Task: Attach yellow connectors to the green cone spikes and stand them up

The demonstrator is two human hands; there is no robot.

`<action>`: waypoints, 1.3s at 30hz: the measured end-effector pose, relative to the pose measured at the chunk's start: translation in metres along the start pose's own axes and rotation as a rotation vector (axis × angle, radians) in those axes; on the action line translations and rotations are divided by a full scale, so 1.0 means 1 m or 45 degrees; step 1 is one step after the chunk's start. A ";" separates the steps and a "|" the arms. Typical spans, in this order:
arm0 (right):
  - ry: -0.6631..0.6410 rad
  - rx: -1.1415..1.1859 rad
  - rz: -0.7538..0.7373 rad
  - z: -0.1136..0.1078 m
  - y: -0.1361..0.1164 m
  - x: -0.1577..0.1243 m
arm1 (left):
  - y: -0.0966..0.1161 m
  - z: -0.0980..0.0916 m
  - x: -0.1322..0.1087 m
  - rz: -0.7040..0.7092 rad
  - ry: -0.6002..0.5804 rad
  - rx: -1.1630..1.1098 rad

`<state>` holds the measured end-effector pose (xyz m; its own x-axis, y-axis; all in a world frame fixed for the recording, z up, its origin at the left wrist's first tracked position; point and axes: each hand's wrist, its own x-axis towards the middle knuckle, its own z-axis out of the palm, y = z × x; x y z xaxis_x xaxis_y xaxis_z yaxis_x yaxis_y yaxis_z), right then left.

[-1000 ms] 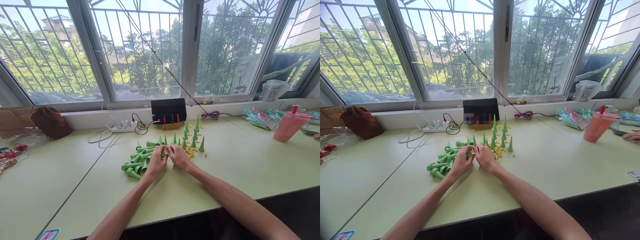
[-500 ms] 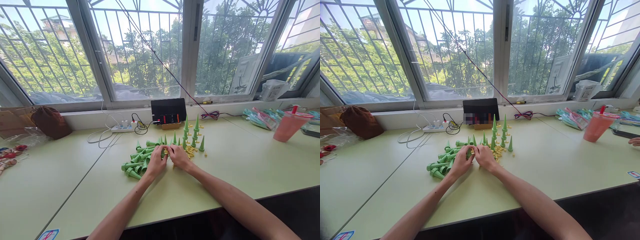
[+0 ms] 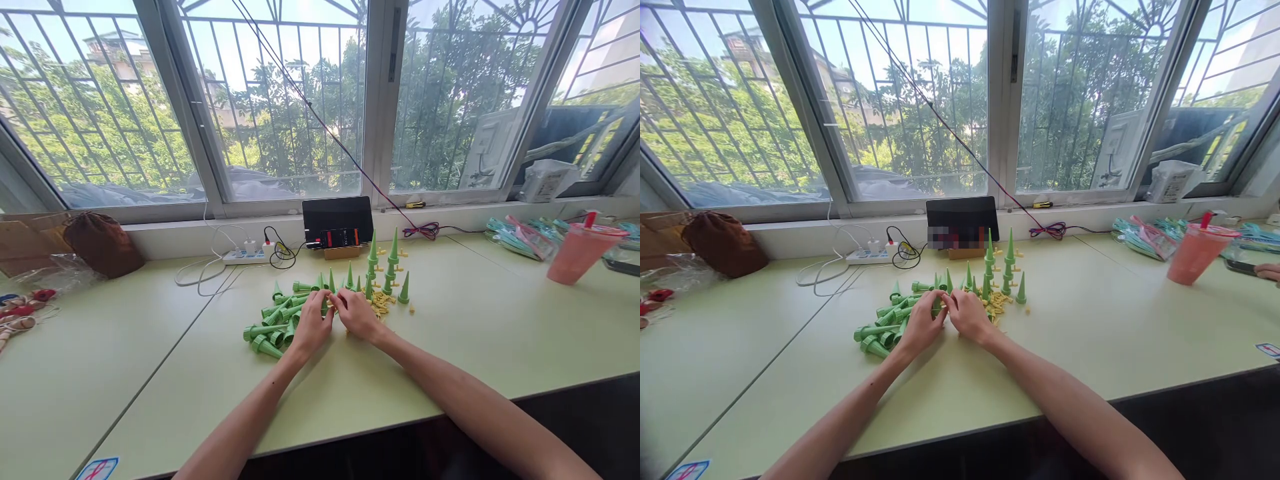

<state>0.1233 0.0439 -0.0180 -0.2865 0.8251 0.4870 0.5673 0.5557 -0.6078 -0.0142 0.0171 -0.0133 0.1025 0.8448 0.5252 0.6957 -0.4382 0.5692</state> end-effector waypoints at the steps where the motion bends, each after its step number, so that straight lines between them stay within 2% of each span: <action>1: 0.000 -0.007 0.000 0.000 0.000 0.000 | 0.000 0.000 0.000 -0.002 -0.001 0.002; 17: -0.020 -0.074 0.064 -0.003 -0.005 0.000 | 0.001 -0.001 0.000 0.009 -0.005 -0.011; 39: -0.046 -0.085 0.020 -0.001 -0.003 0.000 | -0.001 0.000 0.000 0.022 0.000 -0.003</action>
<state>0.1223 0.0423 -0.0153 -0.3044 0.8375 0.4538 0.6217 0.5356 -0.5714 -0.0148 0.0175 -0.0136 0.1144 0.8372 0.5349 0.6921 -0.4534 0.5617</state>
